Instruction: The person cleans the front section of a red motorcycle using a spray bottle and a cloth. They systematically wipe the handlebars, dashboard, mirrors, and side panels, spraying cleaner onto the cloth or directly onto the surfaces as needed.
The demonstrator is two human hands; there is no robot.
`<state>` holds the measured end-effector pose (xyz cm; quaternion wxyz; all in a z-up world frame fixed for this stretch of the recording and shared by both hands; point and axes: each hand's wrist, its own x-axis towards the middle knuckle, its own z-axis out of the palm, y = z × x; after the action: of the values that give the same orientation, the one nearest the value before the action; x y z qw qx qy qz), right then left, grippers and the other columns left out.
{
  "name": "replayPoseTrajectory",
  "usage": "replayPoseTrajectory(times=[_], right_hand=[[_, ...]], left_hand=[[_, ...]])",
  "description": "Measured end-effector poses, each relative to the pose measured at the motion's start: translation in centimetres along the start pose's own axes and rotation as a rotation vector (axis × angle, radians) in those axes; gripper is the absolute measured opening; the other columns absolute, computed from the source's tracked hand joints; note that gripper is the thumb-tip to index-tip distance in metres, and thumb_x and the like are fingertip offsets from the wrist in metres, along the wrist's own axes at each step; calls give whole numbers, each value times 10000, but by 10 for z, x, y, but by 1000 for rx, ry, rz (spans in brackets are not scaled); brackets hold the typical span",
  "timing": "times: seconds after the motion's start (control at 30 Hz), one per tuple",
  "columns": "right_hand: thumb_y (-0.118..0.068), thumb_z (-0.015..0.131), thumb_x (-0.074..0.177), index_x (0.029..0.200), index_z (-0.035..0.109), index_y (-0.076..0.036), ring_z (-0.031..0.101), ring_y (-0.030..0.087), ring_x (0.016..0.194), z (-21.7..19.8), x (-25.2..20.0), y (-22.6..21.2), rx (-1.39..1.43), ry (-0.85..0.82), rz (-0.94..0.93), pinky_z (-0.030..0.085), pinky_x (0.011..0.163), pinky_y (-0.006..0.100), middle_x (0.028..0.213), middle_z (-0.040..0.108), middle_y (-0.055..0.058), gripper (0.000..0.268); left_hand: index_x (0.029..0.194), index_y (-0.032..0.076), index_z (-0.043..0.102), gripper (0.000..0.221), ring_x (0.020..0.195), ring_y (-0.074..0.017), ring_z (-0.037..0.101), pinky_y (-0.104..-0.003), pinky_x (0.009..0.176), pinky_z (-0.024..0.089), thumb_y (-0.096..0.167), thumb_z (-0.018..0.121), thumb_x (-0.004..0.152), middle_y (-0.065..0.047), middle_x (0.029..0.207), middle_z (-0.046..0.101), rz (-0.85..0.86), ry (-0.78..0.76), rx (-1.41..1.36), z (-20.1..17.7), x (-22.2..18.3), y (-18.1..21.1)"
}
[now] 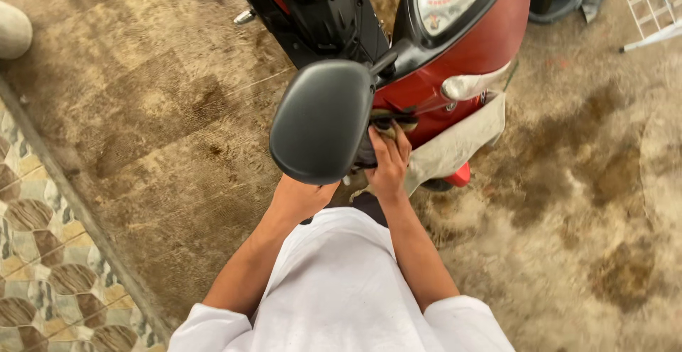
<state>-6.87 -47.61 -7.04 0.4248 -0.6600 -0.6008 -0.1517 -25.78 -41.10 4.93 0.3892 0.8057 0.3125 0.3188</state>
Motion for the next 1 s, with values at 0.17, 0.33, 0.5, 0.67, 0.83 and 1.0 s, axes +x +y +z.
replayPoseTrajectory(times=[0.17,0.33,0.5,0.67,0.83,1.0], right_hand=[[-82,697,889,1293,640,26,652,430,1169,-4,11,-9,14,162,155,512,1051,528,1185,698,230,422],[-40,646,941,1342,652,11,688,402,1122,-11,9,-25,19,264,443,559,1036,459,1187,705,190,404],[-72,738,905,1299,651,-4,662,403,1126,10,20,-46,-129,164,243,514,1022,477,1151,714,160,409],[-73,743,902,1319,663,-6,657,371,1098,-12,23,-37,-123,167,471,536,970,438,1127,704,173,430],[-49,788,893,1297,652,-22,649,331,1036,-11,14,-37,-101,185,361,531,945,430,1105,715,152,428],[-57,769,852,1307,604,-29,651,370,1139,0,27,-26,-104,123,238,538,993,440,1168,703,159,484]], left_hand=[[1179,62,705,276,1122,-368,675,-438,959,525,127,717,911,-159,1210,709,139,-119,-93,-21,9,-10],[1133,118,736,240,973,-341,734,-400,825,579,141,744,894,-122,1089,754,-27,-298,-106,-43,11,-24],[1085,100,713,246,875,-334,725,-404,748,579,124,753,843,-142,1029,725,11,-387,-61,-53,11,-24],[1144,104,675,274,876,-326,721,-410,751,578,106,731,876,-132,1057,693,29,-431,-121,-63,15,-16],[1142,116,673,288,911,-334,710,-410,766,570,102,739,862,-136,1089,685,39,-414,-88,-55,20,-18],[1281,80,602,376,981,-304,713,-398,845,572,84,715,922,-149,1134,689,78,-302,-203,-62,9,-23]])
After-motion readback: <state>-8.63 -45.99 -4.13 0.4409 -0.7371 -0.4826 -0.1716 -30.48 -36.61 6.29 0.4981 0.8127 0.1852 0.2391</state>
